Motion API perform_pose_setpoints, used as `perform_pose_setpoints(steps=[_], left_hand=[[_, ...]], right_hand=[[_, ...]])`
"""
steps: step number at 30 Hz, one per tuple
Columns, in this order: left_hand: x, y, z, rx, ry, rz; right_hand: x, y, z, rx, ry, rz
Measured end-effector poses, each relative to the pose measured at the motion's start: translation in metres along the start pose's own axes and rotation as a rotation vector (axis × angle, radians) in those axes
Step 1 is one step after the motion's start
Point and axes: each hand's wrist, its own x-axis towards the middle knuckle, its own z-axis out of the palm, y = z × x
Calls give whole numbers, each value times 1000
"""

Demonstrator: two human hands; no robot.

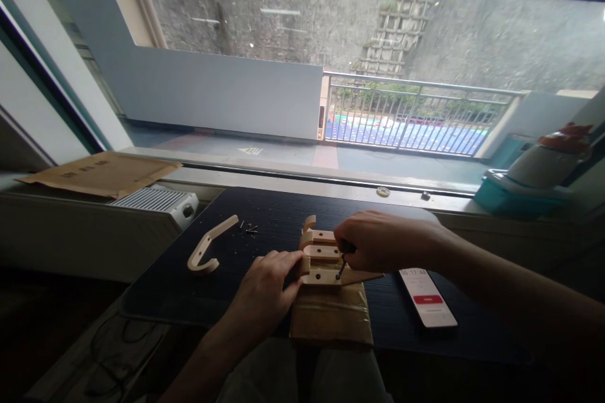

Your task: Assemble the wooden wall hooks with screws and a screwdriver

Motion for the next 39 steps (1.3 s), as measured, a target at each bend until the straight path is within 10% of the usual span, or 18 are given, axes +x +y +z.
perform_pose_setpoints(steps=[27,39], left_hand=[[-15,6,4,6,393,168],[36,48,-5,-53,-122,292]], right_hand=[[0,-5,-7,-7,-46,41],[-3,-1,4,26,41,-46]])
